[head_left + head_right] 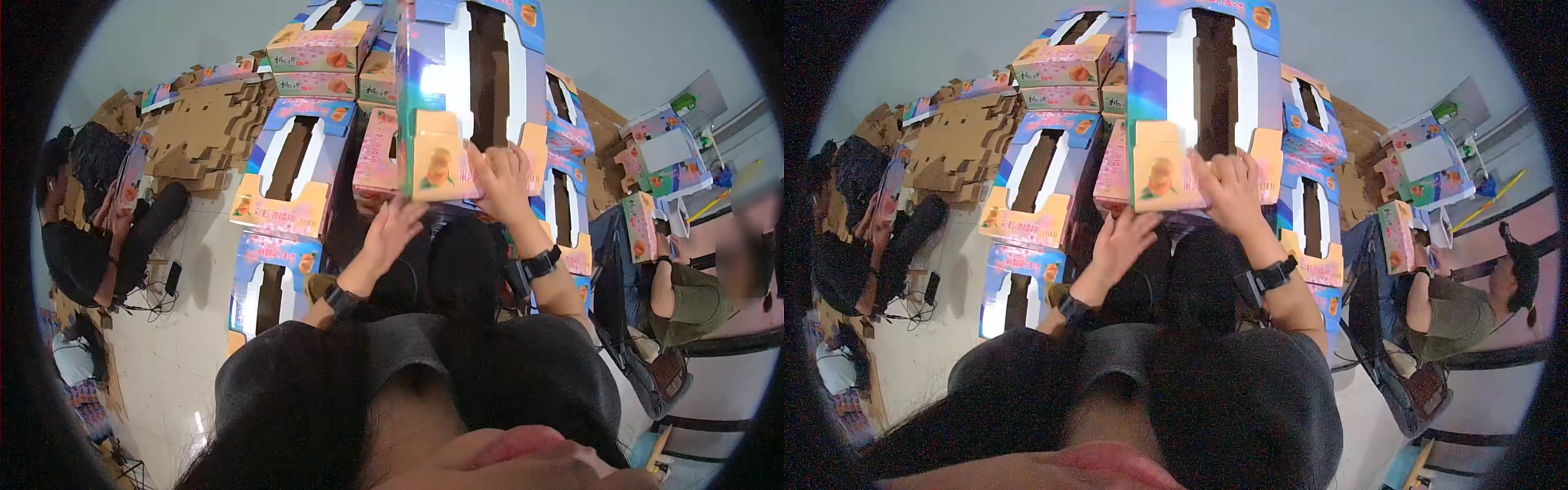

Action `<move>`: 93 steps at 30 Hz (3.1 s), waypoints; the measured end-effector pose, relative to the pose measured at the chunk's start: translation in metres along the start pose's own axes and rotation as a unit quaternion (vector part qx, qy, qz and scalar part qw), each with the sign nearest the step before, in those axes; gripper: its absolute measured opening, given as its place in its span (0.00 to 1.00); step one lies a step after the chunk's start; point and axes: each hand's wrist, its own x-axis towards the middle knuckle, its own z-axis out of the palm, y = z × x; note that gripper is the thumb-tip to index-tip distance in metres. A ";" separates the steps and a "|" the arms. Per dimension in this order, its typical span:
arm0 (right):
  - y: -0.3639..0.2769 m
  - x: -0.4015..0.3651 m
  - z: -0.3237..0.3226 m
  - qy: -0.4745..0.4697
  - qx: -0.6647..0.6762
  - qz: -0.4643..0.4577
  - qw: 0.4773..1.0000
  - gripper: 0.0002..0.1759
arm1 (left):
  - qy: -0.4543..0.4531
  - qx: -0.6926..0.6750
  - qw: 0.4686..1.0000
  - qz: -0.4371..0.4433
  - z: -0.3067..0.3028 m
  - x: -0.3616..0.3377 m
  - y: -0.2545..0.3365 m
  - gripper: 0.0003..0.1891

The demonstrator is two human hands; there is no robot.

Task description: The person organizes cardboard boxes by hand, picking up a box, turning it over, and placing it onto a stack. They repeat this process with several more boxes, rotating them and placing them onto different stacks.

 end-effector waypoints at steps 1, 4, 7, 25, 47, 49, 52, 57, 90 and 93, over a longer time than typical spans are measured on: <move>-0.003 -0.012 -0.003 0.005 -0.008 -0.007 1.000 0.40 | 0.012 0.105 0.993 0.056 -0.003 0.004 -0.003 0.43; -0.018 -0.033 -0.018 0.019 -0.036 -0.019 0.999 0.32 | 0.050 0.312 0.940 0.127 0.039 0.000 0.017 0.46; -0.034 -0.052 -0.020 0.059 -0.038 -0.021 0.997 0.29 | 0.037 0.329 0.933 0.144 0.047 -0.007 0.026 0.49; -0.127 -0.113 -0.005 -0.011 0.078 0.000 0.997 0.34 | 0.125 0.195 0.969 0.086 -0.018 -0.078 0.006 0.39; -0.052 -0.176 -0.015 -0.067 0.726 0.452 0.514 0.41 | 0.073 0.237 0.969 -0.003 -0.051 -0.095 0.018 0.46; -0.054 -0.181 -0.011 -0.061 0.723 0.454 0.517 0.41 | 0.084 0.238 0.968 -0.008 -0.050 -0.098 0.019 0.48; -0.054 -0.186 -0.008 -0.051 0.724 0.460 0.511 0.41 | 0.088 0.240 0.966 -0.026 -0.026 -0.100 0.025 0.50; -0.051 -0.188 -0.005 -0.035 0.734 0.481 0.478 0.42 | 0.058 0.289 0.955 -0.016 -0.004 -0.097 0.035 0.52; -0.072 -0.158 -0.062 0.091 0.817 0.333 0.462 0.66 | 0.088 0.111 0.970 0.197 0.088 -0.097 0.024 0.27; -0.089 -0.143 -0.064 0.118 0.800 0.372 0.456 0.63 | 0.081 0.196 0.940 0.266 0.101 -0.083 0.004 0.37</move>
